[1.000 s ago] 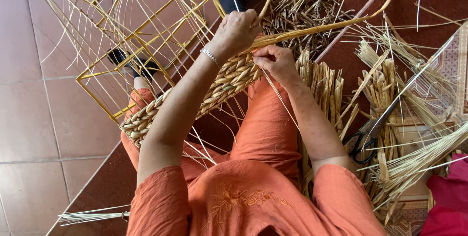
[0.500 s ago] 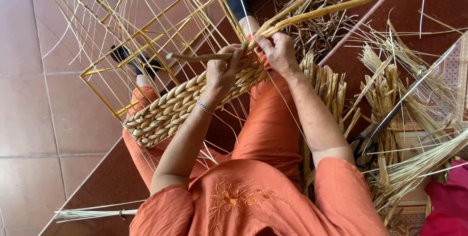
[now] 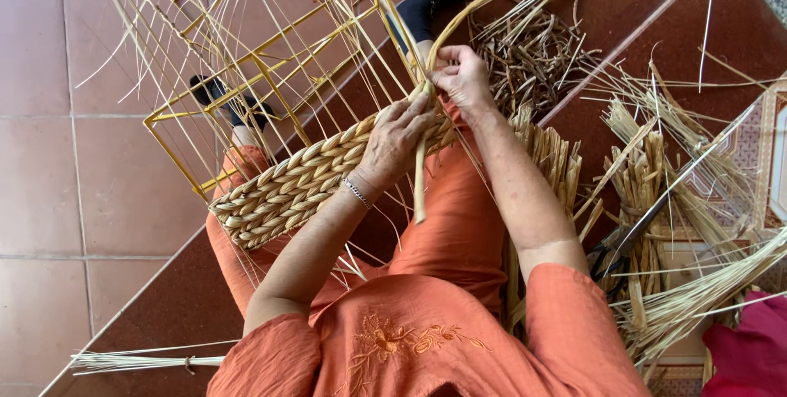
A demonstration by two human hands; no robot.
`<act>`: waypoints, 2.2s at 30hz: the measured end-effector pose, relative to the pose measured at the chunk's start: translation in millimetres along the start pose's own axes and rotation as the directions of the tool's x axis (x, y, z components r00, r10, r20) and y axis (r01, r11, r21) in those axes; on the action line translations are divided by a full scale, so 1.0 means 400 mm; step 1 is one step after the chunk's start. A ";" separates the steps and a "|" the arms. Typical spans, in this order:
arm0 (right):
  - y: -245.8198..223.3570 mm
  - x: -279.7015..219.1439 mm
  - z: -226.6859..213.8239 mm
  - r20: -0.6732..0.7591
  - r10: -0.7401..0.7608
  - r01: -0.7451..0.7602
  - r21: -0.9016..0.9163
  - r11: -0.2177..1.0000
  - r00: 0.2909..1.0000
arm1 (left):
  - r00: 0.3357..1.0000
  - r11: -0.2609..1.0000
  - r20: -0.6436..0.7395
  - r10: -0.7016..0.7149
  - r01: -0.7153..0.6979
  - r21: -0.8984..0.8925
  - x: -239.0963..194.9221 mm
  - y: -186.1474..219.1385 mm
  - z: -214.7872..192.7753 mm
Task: The person weaves dried palm fronds into a rectangular basket frame, interlacing strands through vertical supports. They occasionally use scissors to trim excess material and continue building the woven pattern along the basket's side.
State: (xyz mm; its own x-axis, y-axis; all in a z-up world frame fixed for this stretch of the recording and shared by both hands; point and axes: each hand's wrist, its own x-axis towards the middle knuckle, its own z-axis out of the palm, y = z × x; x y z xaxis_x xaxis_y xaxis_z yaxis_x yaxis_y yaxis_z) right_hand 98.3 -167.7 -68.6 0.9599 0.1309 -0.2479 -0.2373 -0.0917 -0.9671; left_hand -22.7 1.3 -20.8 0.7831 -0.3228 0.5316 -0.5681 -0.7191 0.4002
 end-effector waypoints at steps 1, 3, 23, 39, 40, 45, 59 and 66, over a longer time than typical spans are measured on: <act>0.006 0.000 0.011 -0.062 -0.020 0.020 -0.010 1.000 0.998 | 0.999 0.998 0.041 -0.026 0.028 -0.051 0.005 -0.008 -0.002; 0.019 -0.006 0.023 -0.072 0.057 -0.056 0.017 0.998 0.996 | 0.989 0.985 0.132 -0.069 0.089 -0.151 0.024 -0.037 0.001; 0.012 -0.067 0.031 0.166 0.216 -0.248 0.213 0.945 0.962 | 0.575 0.511 0.479 -0.663 0.816 -0.272 0.167 -0.185 0.061; -0.031 -0.143 -0.095 -0.006 -0.014 0.015 0.145 0.989 1.000 | 0.527 0.209 0.538 -0.658 0.814 -0.542 0.085 -0.110 -0.026; -0.037 -0.144 -0.108 -0.023 -0.070 0.072 0.115 0.991 0.997 | 0.555 0.351 0.522 -0.647 0.825 -0.443 0.108 -0.113 -0.023; -0.041 -0.173 -0.124 0.069 -0.058 0.050 0.116 0.992 0.996 | 0.457 0.565 0.570 -0.683 0.825 0.016 0.161 -0.092 -0.025; -0.037 -0.232 -0.143 0.237 -0.041 0.117 -0.316 0.941 0.971 | 0.448 -0.176 0.646 -0.618 0.723 -0.668 0.010 -0.033 -0.121; -0.065 -0.232 -0.118 0.219 -0.106 0.183 -0.370 0.911 0.970 | 0.595 -0.087 0.258 -0.761 0.301 -0.950 -0.049 -0.001 -0.169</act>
State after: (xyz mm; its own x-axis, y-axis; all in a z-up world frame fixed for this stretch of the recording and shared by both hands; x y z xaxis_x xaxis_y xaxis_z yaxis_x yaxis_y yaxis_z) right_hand 22.5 -224.2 -17.9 0.9235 0.3530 -0.1504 0.0148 -0.4245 -0.9053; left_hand -54.9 49.6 19.0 0.9638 0.1963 -0.1805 0.0442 0.5498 0.8341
